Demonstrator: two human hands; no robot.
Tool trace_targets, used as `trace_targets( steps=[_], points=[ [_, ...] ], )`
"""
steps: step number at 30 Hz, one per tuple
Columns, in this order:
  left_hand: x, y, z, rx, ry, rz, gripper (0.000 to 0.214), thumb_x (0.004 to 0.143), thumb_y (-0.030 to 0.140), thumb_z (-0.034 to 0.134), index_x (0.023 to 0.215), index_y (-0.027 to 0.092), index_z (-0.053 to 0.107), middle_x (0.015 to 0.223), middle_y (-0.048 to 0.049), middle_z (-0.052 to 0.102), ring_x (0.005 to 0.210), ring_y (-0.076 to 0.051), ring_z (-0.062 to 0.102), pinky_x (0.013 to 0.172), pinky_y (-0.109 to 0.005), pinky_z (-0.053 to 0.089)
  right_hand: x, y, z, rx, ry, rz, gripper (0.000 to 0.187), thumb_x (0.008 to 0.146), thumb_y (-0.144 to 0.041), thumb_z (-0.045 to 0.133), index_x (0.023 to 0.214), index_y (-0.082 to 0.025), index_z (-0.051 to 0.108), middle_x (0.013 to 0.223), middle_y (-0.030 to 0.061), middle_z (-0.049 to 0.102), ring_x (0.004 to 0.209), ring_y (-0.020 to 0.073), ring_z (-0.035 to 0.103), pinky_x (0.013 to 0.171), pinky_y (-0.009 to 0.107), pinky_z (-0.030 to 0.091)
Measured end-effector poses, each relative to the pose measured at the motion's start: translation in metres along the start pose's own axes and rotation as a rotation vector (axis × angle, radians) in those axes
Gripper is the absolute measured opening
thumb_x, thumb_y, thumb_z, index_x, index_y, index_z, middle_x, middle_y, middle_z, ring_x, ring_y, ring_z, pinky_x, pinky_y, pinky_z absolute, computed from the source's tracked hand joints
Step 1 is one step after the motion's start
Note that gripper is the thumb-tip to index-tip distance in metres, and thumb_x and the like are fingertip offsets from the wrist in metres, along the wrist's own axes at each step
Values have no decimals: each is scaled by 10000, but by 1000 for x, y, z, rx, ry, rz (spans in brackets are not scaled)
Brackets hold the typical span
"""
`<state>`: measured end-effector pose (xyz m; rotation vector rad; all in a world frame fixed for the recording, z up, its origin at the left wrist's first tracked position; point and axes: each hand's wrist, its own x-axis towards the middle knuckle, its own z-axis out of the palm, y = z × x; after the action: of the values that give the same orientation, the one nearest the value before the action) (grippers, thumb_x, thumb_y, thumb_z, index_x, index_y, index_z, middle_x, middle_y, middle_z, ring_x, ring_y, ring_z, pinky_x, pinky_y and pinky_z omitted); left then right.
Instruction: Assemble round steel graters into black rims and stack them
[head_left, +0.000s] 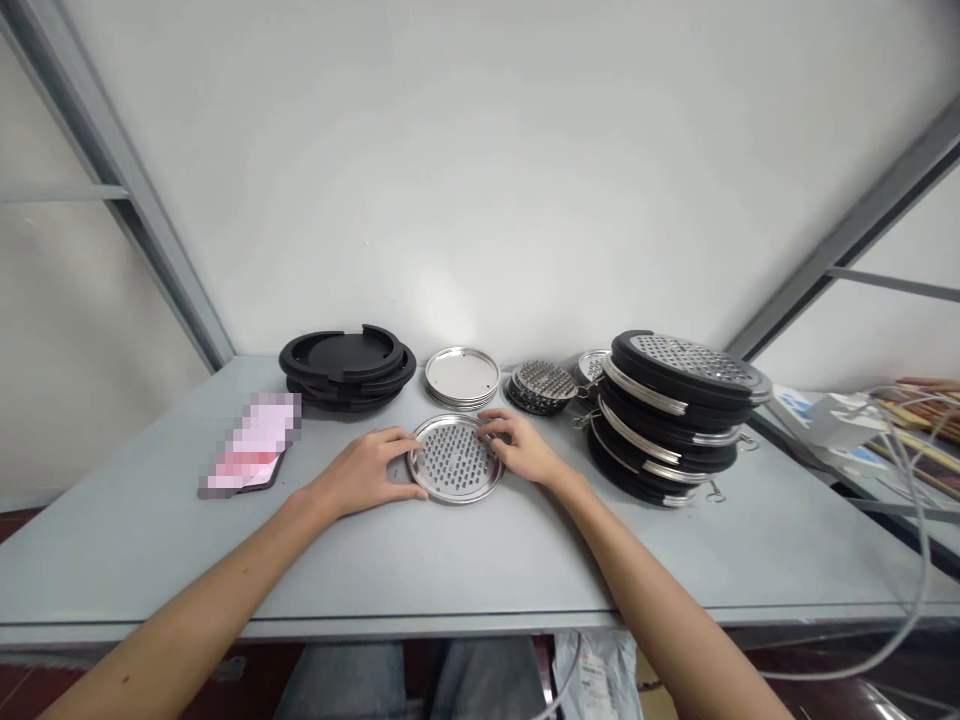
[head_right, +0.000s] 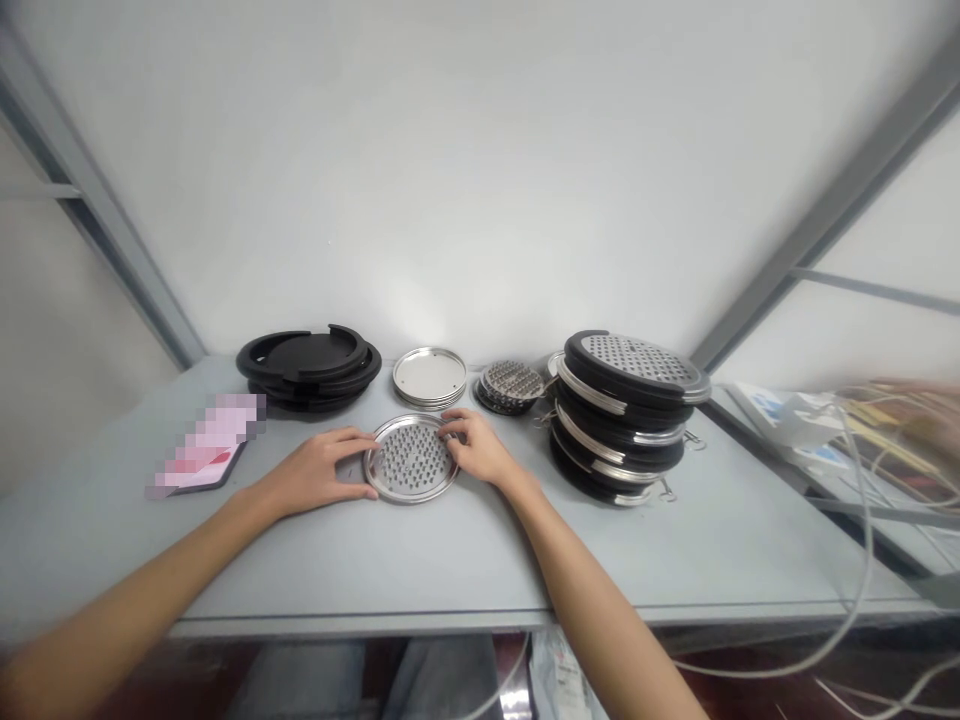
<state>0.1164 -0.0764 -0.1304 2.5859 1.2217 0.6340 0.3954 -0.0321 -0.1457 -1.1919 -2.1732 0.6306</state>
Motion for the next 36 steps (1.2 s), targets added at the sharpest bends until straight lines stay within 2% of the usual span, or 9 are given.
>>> trace_targets(
  steps=[5, 8, 11, 15, 21, 26, 31, 34, 36],
  points=[
    [2, 2, -1, 43, 33, 37, 648, 636, 621, 757, 1119, 198, 674, 1012, -84, 637, 972, -273, 604, 894, -403, 491, 0, -2, -1, 71, -48, 14, 368, 733, -57, 453, 932, -166, 743, 1307, 118, 557, 1207, 266, 528, 997, 418, 437],
    [1, 0, 1, 21, 30, 54, 791, 594, 629, 779, 1244, 213, 603, 1215, -118, 581, 1164, -329, 517, 1014, -468, 418, 1, -2, -1, 89, -75, -4, 388, 727, -57, 435, 940, -163, 741, 1331, 119, 547, 1249, 266, 495, 1053, 431, 385],
    [-1, -1, 3, -21, -53, 50, 1055, 559, 661, 781, 1437, 226, 389, 1474, -148, 380, 1357, -380, 323, 1111, -527, 293, 1, -3, 0, 87, -103, -65, 380, 714, -67, 461, 951, -174, 739, 1359, 109, 535, 1281, 278, 461, 1084, 455, 342],
    [-4, 2, 2, -99, -198, 80, 1212, 527, 670, 792, 1506, 229, 229, 1561, -149, 227, 1416, -374, 228, 1147, -504, 244, -1, -8, 6, 50, -158, -144, 384, 727, -78, 500, 1024, -177, 723, 1411, 111, 491, 1352, 298, 369, 1128, 489, 261],
    [-4, 2, -4, -152, -260, 104, 1128, 568, 657, 776, 1492, 252, 272, 1544, -121, 289, 1416, -350, 254, 1151, -491, 248, -2, -14, 9, -5, -144, -146, 286, 836, -178, 536, 1059, -213, 712, 1425, 106, 480, 1394, 302, 311, 1123, 529, 264],
    [-2, 2, 0, -120, -230, -6, 1137, 567, 672, 764, 1492, 228, 275, 1530, -133, 318, 1399, -364, 286, 1128, -493, 289, -1, -14, -2, 39, 24, -128, 241, 885, -261, 533, 1030, -202, 716, 1313, 114, 579, 1241, 266, 515, 1075, 486, 359],
    [10, 25, 14, 37, -108, -69, 1051, 628, 732, 672, 1460, 182, 340, 1442, -153, 440, 1340, -373, 348, 1090, -490, 314, -4, -13, -12, 0, 113, -94, 230, 874, -254, 543, 1003, -180, 719, 1209, 123, 631, 1134, 242, 587, 1019, 430, 420],
    [21, 42, 19, 146, -53, -125, 1046, 587, 783, 649, 1405, 168, 431, 1271, -174, 573, 1188, -397, 462, 983, -507, 396, -5, -9, -14, -97, 94, -98, 228, 866, -227, 538, 989, -172, 722, 1168, 127, 645, 1106, 245, 593, 987, 422, 441],
    [28, 51, 19, 182, -26, -164, 974, 637, 795, 592, 1373, 168, 472, 1178, -170, 625, 1109, -395, 503, 926, -507, 422, -6, -7, -14, -158, 65, -102, 234, 874, -233, 527, 981, -164, 723, 1153, 130, 651, 1098, 252, 592, 973, 418, 447]
  ],
)
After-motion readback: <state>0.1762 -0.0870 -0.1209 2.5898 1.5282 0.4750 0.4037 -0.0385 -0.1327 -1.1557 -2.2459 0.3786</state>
